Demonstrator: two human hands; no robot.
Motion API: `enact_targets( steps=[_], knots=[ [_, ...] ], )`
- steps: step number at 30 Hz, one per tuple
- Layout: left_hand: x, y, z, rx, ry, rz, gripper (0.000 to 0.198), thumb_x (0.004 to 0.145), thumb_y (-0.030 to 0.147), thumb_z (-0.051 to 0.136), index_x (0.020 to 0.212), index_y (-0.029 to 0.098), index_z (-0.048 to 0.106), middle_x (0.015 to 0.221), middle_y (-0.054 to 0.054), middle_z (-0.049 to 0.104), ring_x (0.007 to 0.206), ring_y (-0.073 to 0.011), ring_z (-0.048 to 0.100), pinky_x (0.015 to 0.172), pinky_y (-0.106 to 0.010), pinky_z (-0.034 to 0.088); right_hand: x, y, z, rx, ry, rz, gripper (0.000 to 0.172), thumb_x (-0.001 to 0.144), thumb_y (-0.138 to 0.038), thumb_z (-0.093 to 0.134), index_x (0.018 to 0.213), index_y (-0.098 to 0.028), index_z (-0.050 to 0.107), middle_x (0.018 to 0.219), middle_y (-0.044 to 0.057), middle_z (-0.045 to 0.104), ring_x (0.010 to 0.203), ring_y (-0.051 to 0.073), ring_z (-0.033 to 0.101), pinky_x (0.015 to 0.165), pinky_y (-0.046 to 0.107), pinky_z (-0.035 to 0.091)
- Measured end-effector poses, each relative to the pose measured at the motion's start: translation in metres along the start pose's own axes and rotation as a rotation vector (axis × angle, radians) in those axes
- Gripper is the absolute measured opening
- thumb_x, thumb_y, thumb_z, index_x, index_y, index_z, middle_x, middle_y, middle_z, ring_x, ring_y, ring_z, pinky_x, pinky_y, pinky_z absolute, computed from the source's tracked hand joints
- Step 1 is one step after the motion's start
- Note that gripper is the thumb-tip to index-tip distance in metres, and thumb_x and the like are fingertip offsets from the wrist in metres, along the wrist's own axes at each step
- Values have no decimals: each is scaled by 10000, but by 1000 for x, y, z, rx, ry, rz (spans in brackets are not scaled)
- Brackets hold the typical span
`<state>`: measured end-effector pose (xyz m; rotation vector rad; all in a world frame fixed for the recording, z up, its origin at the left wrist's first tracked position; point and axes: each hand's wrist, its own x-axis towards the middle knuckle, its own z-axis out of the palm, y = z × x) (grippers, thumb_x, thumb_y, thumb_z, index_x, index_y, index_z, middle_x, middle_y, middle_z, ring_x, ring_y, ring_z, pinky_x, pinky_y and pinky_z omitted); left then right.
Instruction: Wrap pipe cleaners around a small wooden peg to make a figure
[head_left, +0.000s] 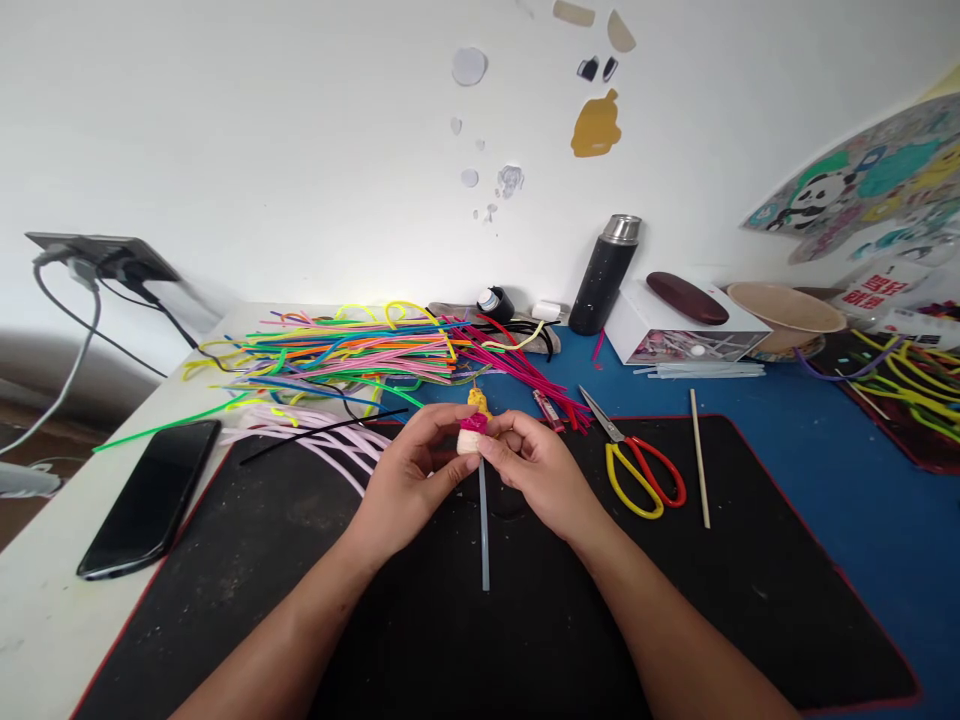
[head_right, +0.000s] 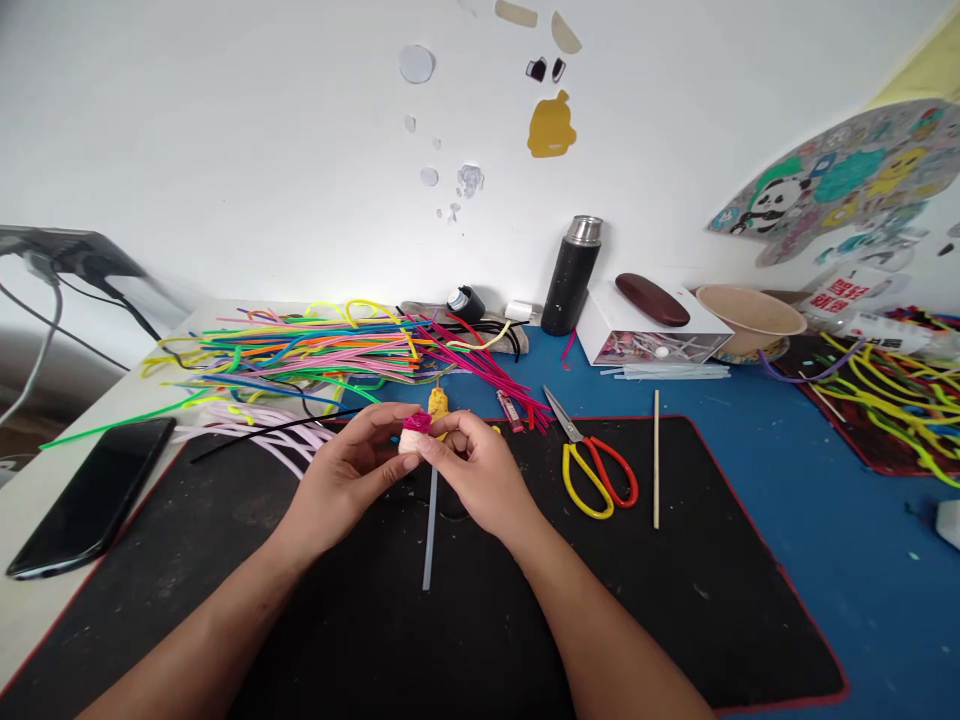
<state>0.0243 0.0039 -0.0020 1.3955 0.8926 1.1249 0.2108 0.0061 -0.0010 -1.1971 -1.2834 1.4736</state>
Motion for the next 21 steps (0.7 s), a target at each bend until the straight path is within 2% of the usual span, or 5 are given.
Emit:
enact_targets(
  steps=[5, 12, 21],
  knots=[
    [-2, -1, 0, 25, -35, 3, 374, 962, 245, 728, 1328, 300, 670, 1388, -75, 582, 1296, -248, 604, 1026, -351, 571, 0, -1, 1, 16, 5, -8, 467, 846, -638, 782, 966, -207, 646, 654, -70, 482, 581, 122, 396, 542, 277, 291],
    [-2, 2, 2, 136, 5, 31, 324, 984, 258, 695, 1307, 288, 675, 1306, -72, 627, 1217, -226, 642, 1024, -338, 555, -2, -3, 3, -37, -4, -16, 416, 890, -585, 754, 976, -193, 644, 674, -63, 515, 595, 121, 413, 562, 281, 293],
    [-4, 2, 3, 382, 68, 161, 360, 988, 245, 665, 1343, 298, 652, 1330, -95, 646, 1257, -254, 629, 963, -351, 588, -1, 0, 3, -9, -16, -2, 480, 888, -675, 714, 1004, -215, 636, 638, -93, 347, 567, 125, 350, 531, 277, 263]
  ],
)
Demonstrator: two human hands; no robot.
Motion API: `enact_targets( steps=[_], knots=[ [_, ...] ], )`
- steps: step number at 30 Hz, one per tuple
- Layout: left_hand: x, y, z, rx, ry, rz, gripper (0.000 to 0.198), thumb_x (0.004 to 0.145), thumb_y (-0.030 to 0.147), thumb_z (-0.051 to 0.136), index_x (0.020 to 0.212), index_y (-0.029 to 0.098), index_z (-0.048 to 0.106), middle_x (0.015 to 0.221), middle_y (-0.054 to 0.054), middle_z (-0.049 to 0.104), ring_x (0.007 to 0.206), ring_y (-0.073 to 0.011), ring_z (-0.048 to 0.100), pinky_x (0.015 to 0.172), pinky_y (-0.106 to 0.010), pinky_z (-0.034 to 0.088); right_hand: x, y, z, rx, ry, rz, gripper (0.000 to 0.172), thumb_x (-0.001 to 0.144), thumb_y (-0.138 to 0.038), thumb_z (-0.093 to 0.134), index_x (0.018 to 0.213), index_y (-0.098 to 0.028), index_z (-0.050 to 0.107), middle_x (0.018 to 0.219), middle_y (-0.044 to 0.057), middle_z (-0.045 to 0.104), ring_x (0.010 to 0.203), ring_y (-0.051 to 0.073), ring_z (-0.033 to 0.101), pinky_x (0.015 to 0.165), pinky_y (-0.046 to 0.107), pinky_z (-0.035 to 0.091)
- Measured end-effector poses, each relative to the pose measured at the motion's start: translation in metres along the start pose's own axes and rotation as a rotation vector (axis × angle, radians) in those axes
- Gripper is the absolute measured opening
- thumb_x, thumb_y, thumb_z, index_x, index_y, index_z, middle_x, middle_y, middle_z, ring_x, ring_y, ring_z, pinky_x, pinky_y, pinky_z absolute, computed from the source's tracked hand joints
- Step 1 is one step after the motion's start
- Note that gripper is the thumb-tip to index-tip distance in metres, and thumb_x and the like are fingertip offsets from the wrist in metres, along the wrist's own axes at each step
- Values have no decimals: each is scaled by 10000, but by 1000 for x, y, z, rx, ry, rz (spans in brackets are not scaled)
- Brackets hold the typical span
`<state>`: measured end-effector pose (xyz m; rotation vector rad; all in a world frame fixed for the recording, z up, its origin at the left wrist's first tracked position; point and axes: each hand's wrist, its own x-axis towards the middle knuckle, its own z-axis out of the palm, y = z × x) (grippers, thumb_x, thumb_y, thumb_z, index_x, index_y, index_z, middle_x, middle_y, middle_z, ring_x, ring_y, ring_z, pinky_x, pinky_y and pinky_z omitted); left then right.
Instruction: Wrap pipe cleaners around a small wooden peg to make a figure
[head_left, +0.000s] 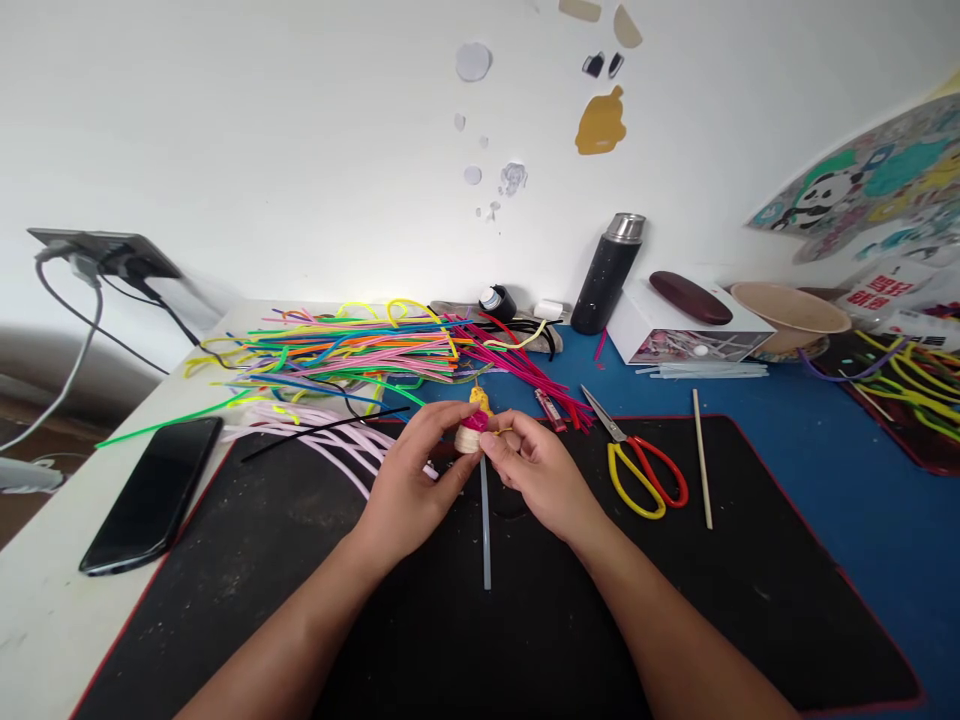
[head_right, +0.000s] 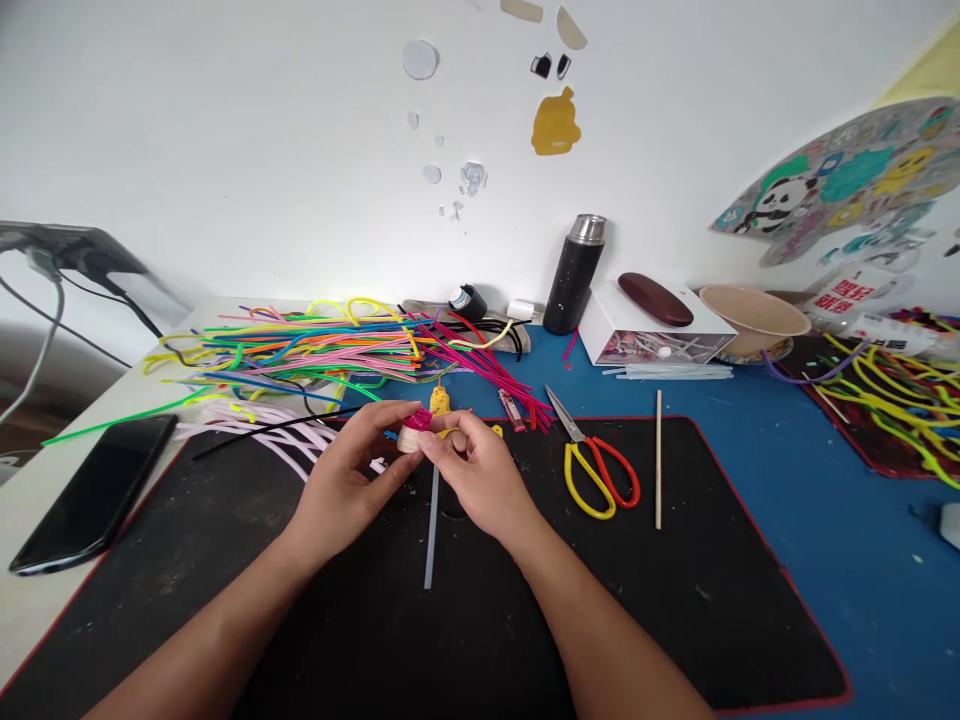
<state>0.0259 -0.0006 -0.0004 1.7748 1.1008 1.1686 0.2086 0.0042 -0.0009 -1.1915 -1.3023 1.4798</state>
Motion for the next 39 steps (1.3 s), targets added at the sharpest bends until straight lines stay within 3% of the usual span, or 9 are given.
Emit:
enact_targets(
  steps=[4, 11, 16, 21, 25, 29, 34, 39],
  knots=[
    [0, 1, 0, 91, 9, 57, 379, 973, 215, 660, 1344, 293, 663, 1323, -104, 682, 1229, -273, 657, 928, -378, 604, 0, 2, 1, 20, -2, 6, 485, 880, -671, 731, 1018, -217, 633, 642, -88, 383, 568, 124, 373, 531, 275, 278],
    [-3, -4, 0, 92, -22, 91, 435, 977, 234, 679, 1403, 306, 631, 1380, -108, 652, 1296, -286, 621, 1025, -422, 567, 0, -4, 3, 202, -33, 57, 462, 808, -584, 842, 969, -207, 628, 614, -97, 450, 521, 90, 352, 509, 265, 228],
    [-2, 1, -5, -196, -58, -36, 521, 948, 314, 753, 1446, 323, 598, 1437, -103, 615, 1267, -279, 624, 979, -373, 574, -2, -11, 0, 383, -88, 112, 436, 812, -525, 862, 987, -193, 641, 626, -84, 491, 494, 67, 281, 505, 275, 152],
    [4, 6, -10, -485, -32, -227, 413, 950, 408, 747, 1328, 246, 702, 1204, -99, 742, 1091, -261, 684, 903, -349, 582, -3, -12, -4, 486, -184, 113, 375, 894, -471, 806, 1103, -189, 671, 575, -101, 398, 499, 77, 229, 528, 287, 130],
    [6, 4, -10, -574, -77, -255, 450, 885, 373, 827, 1306, 246, 735, 1296, -107, 722, 1151, -276, 658, 946, -359, 560, -3, -11, -6, 509, -225, 120, 333, 921, -457, 778, 1118, -203, 692, 590, -93, 381, 504, 85, 216, 534, 294, 127],
    [5, 2, -10, -575, -112, -228, 481, 877, 345, 843, 1339, 276, 724, 1290, -92, 709, 1184, -274, 646, 997, -371, 526, -4, -10, -5, 532, -223, 132, 308, 903, -440, 798, 1078, -204, 706, 572, -92, 386, 498, 80, 207, 533, 290, 128],
    [3, 2, -10, -469, -117, -176, 523, 889, 349, 834, 1387, 299, 685, 1316, -86, 659, 1093, -241, 650, 886, -333, 538, -4, -7, -4, 547, -226, 156, 270, 905, -446, 798, 943, -197, 701, 568, -85, 389, 498, 76, 223, 531, 285, 147],
    [1, 3, -7, -296, -61, -46, 452, 898, 327, 825, 1324, 284, 682, 1216, -69, 664, 1000, -206, 640, 819, -301, 534, -5, -5, -3, 538, -220, 168, 311, 912, -469, 783, 937, -167, 715, 553, -81, 388, 493, 74, 238, 529, 283, 153]
  ],
)
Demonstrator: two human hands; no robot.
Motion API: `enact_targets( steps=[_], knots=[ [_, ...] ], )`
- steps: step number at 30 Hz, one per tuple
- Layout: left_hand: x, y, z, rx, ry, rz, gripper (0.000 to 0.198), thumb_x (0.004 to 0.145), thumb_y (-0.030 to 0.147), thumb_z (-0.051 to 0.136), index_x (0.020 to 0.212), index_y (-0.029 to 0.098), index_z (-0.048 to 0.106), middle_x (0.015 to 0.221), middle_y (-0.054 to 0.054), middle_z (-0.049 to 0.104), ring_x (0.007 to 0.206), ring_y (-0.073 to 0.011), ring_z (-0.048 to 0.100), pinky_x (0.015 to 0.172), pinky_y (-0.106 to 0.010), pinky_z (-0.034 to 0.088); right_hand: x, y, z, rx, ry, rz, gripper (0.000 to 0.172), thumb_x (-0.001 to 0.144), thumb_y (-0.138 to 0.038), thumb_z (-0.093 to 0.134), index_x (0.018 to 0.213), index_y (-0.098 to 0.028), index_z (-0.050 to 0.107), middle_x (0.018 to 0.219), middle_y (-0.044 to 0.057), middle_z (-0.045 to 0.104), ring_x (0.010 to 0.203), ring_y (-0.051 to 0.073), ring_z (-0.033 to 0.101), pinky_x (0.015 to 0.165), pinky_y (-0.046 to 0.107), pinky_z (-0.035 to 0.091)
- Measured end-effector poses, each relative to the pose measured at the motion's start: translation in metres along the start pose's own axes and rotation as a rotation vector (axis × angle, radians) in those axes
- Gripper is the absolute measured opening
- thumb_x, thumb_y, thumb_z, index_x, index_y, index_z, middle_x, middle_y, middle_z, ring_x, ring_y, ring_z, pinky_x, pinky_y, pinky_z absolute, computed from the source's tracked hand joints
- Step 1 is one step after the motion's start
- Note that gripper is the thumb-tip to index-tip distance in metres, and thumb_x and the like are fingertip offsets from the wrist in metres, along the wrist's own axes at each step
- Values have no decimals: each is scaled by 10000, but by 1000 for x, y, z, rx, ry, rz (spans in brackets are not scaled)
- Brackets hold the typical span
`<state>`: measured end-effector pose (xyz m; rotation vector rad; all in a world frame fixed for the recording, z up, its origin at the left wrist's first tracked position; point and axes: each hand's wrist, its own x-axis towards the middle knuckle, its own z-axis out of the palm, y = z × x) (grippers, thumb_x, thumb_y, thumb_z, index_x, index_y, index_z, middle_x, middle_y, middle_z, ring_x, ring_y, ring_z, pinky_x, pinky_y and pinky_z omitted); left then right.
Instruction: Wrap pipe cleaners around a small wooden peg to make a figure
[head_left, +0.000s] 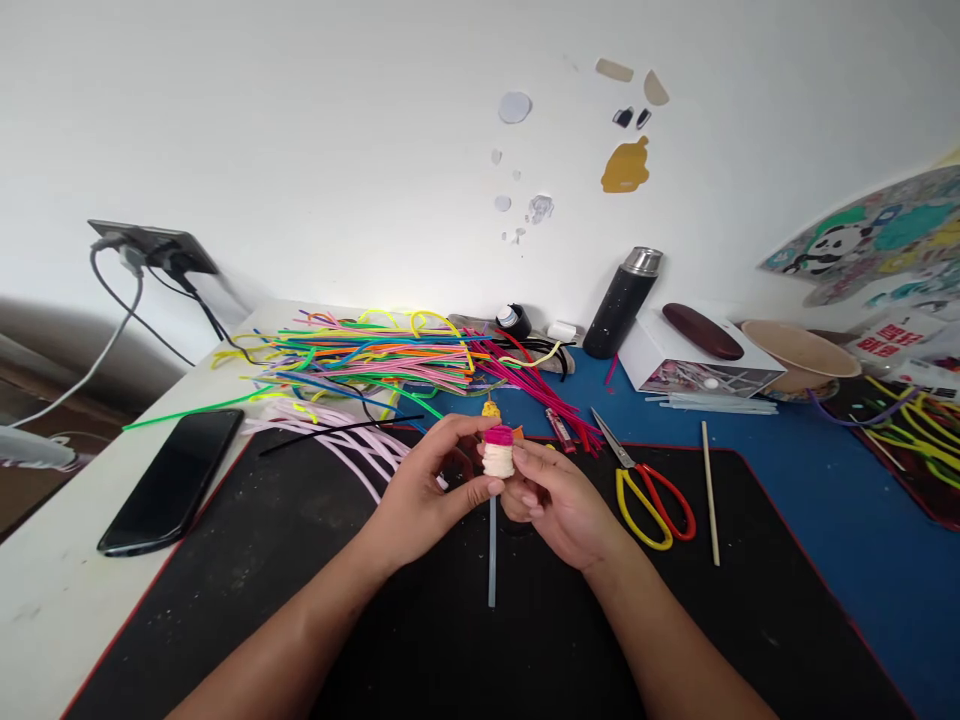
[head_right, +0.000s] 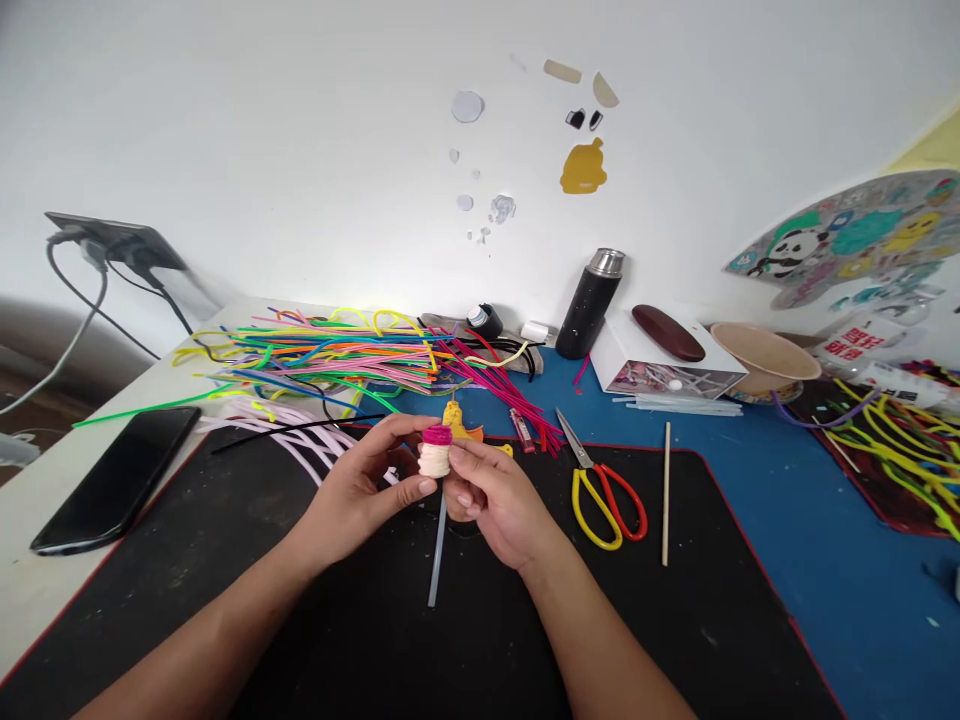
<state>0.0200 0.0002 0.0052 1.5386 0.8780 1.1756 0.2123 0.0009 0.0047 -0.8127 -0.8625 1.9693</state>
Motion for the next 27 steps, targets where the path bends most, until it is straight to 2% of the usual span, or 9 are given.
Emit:
enact_targets(
  steps=[6, 9, 13, 17, 23, 27],
  knots=[
    [-1, -2, 2, 163, 11, 105, 406, 926, 338, 798, 1289, 252, 637, 1136, -56, 662, 934, -186, 627, 805, -303, 525, 2, 2, 1, 9, 9, 10, 326, 927, -465, 766, 947, -145, 705, 535, -81, 405, 481, 70, 251, 522, 272, 173],
    [-1, -2, 2, 170, 3, 107, 407, 936, 366, 786, 1291, 243, 631, 1133, -64, 663, 936, -187, 625, 778, -299, 524, 2, 4, 0, 26, 19, 12, 318, 928, -453, 770, 908, -147, 685, 540, -77, 411, 480, 68, 262, 520, 269, 180],
    [0, -2, 1, 115, 5, 92, 425, 939, 372, 782, 1324, 253, 648, 1159, -75, 661, 960, -195, 628, 781, -302, 532, 3, 4, -1, 21, 4, 19, 345, 948, -477, 749, 952, -135, 703, 556, -71, 418, 483, 66, 260, 517, 268, 175],
    [1, -4, -1, 37, -22, 33, 459, 941, 358, 779, 1379, 295, 654, 1218, -74, 648, 989, -200, 628, 810, -318, 541, 3, 3, -1, 11, 6, -3, 337, 940, -480, 767, 902, -156, 683, 561, -80, 401, 483, 61, 252, 514, 269, 173],
    [2, -6, -2, -18, -33, -60, 501, 917, 355, 795, 1395, 304, 653, 1244, -70, 626, 1015, -205, 619, 843, -336, 545, 7, 3, 0, -138, 146, -96, 406, 819, -502, 881, 935, -171, 676, 554, -103, 397, 485, 53, 249, 498, 254, 153],
    [3, -9, 0, -60, -8, -128, 542, 882, 365, 830, 1384, 276, 646, 1172, -65, 637, 983, -205, 621, 850, -348, 556, 9, 5, 0, -191, 187, -129, 448, 766, -534, 903, 919, -185, 666, 578, -101, 438, 477, 52, 279, 485, 253, 161]
  ],
)
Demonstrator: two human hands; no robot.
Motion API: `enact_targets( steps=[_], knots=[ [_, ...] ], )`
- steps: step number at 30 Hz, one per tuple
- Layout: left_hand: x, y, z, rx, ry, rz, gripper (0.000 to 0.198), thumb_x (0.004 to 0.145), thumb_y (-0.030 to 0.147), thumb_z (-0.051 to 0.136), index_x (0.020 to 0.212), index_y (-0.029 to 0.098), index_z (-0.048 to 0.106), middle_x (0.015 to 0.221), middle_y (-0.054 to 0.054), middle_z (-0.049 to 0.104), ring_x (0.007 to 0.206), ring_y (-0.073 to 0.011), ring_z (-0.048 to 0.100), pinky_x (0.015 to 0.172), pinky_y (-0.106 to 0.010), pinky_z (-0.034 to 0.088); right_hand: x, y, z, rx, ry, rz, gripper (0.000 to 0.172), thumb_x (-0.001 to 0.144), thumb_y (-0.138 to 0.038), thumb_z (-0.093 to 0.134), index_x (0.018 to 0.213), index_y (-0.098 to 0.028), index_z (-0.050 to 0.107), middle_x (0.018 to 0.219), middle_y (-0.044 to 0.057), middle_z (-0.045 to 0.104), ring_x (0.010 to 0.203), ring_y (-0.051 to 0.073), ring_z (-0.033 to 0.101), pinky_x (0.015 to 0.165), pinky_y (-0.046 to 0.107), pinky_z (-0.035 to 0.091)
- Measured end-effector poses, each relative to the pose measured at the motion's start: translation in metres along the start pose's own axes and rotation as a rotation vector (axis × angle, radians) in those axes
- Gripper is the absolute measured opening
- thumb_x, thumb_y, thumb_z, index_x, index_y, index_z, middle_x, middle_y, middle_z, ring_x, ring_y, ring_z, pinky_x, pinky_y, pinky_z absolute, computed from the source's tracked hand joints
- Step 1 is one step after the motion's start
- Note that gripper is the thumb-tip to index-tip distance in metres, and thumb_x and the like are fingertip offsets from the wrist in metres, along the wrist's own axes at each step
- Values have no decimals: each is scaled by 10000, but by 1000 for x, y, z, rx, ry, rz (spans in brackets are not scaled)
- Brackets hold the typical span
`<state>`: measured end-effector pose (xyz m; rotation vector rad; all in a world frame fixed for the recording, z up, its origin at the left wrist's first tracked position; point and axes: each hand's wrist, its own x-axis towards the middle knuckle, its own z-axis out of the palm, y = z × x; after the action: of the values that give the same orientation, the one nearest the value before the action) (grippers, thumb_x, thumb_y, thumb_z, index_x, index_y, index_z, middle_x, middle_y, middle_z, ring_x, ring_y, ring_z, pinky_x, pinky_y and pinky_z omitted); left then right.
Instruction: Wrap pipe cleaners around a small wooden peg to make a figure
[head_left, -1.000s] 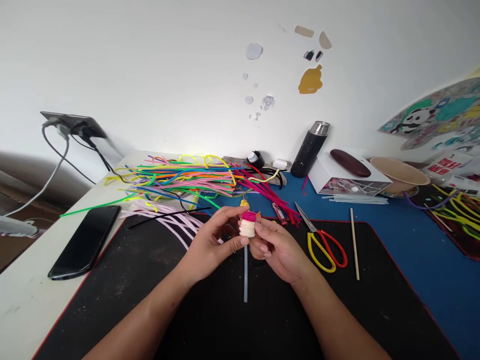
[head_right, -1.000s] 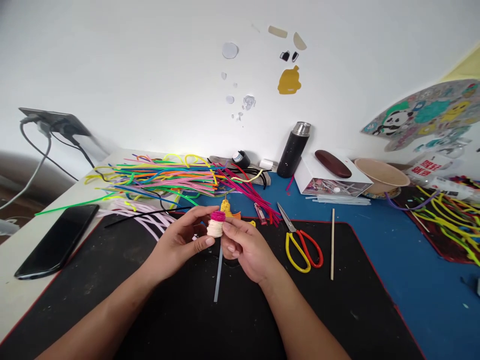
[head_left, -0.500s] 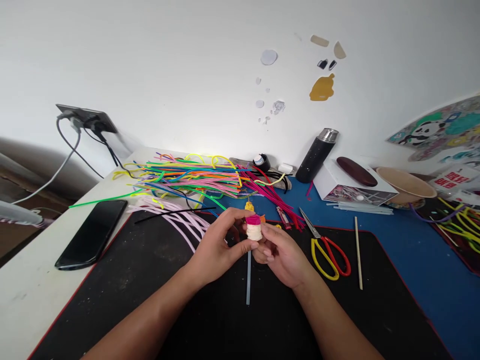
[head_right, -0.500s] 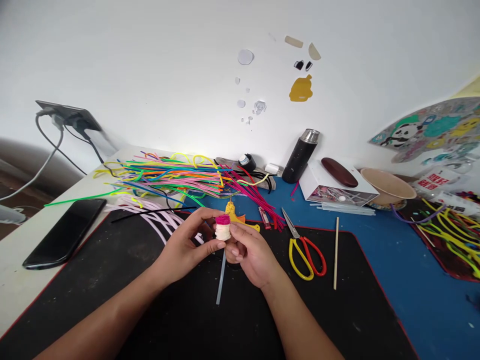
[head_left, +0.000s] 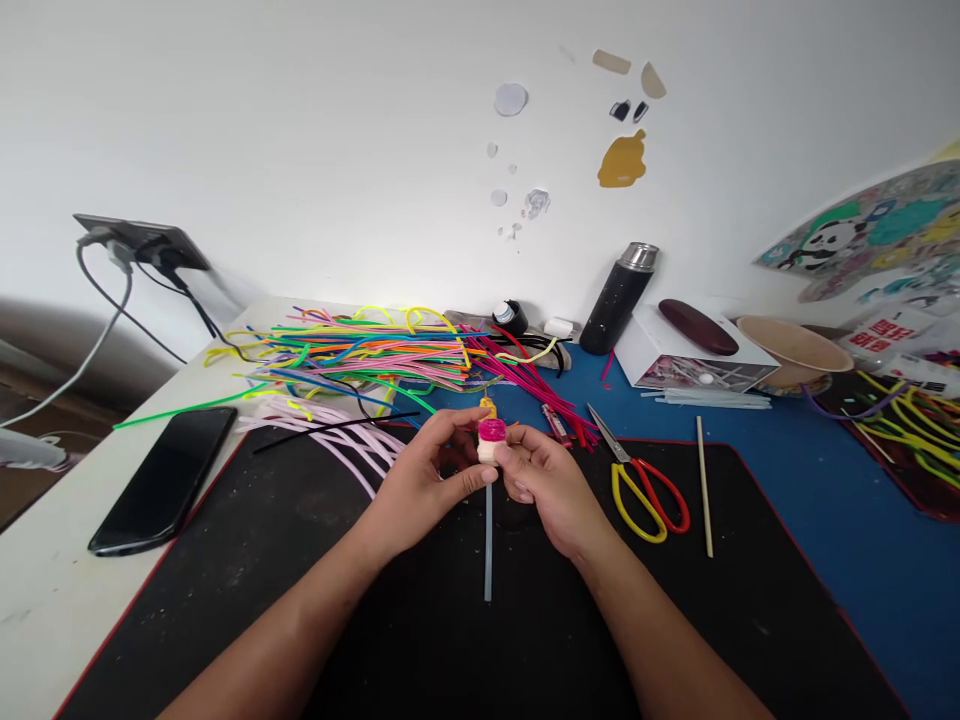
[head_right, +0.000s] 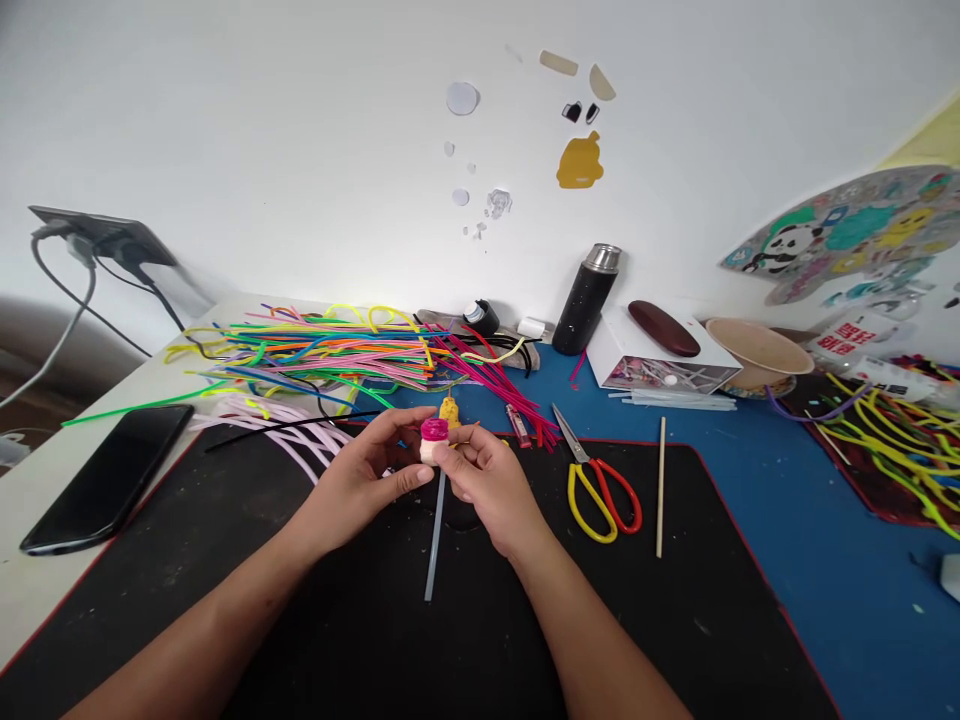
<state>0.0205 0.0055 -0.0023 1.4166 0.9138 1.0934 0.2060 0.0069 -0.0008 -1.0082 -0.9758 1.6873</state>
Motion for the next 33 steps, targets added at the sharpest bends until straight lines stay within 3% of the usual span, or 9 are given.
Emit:
enact_targets(
  steps=[4, 9, 15, 24, 29, 33],
  knots=[
    [0, -3, 2, -91, -12, -55, 566, 871, 330, 844, 1396, 275, 637, 1207, -74, 663, 966, -197, 649, 872, -356, 565, -1, 0, 1, -33, -7, 3, 471, 755, -547, 905, 936, -186, 663, 609, -90, 486, 489, 54, 292, 492, 254, 177],
    [-1, -3, 4, -215, -53, -62, 514, 897, 276, 820, 1383, 282, 652, 1368, -100, 651, 1168, -248, 675, 968, -371, 559, -2, 0, 3, -30, -23, 38, 503, 745, -570, 907, 938, -182, 652, 635, -75, 527, 494, 53, 301, 496, 258, 181],
    [0, 0, 3, -303, -52, -91, 496, 908, 251, 811, 1379, 282, 659, 1260, -81, 721, 1034, -192, 686, 806, -266, 558, -2, 0, 1, 7, -37, 30, 457, 852, -600, 816, 950, -178, 669, 557, -99, 411, 483, 65, 280, 503, 270, 156],
    [-2, 0, 4, -288, -78, -91, 543, 919, 257, 799, 1438, 280, 638, 1320, -101, 703, 1066, -212, 681, 820, -284, 560, -2, -2, 1, 59, -43, 68, 434, 826, -552, 857, 860, -177, 642, 554, -102, 399, 483, 54, 265, 505, 261, 156],
    [-3, 3, 3, -308, -98, -110, 626, 877, 231, 837, 1462, 279, 619, 1361, -103, 693, 1170, -249, 682, 967, -356, 563, -3, -4, 2, 61, -52, 76, 419, 827, -535, 863, 858, -173, 653, 552, -100, 400, 486, 54, 264, 505, 261, 159],
    [-3, 3, 4, -294, -87, -131, 634, 870, 245, 840, 1463, 268, 618, 1288, -100, 714, 1013, -215, 703, 870, -341, 587, -4, -3, 2, 53, -55, 77, 409, 834, -526, 857, 875, -170, 660, 563, -95, 412, 485, 51, 267, 506, 263, 148]
  ],
)
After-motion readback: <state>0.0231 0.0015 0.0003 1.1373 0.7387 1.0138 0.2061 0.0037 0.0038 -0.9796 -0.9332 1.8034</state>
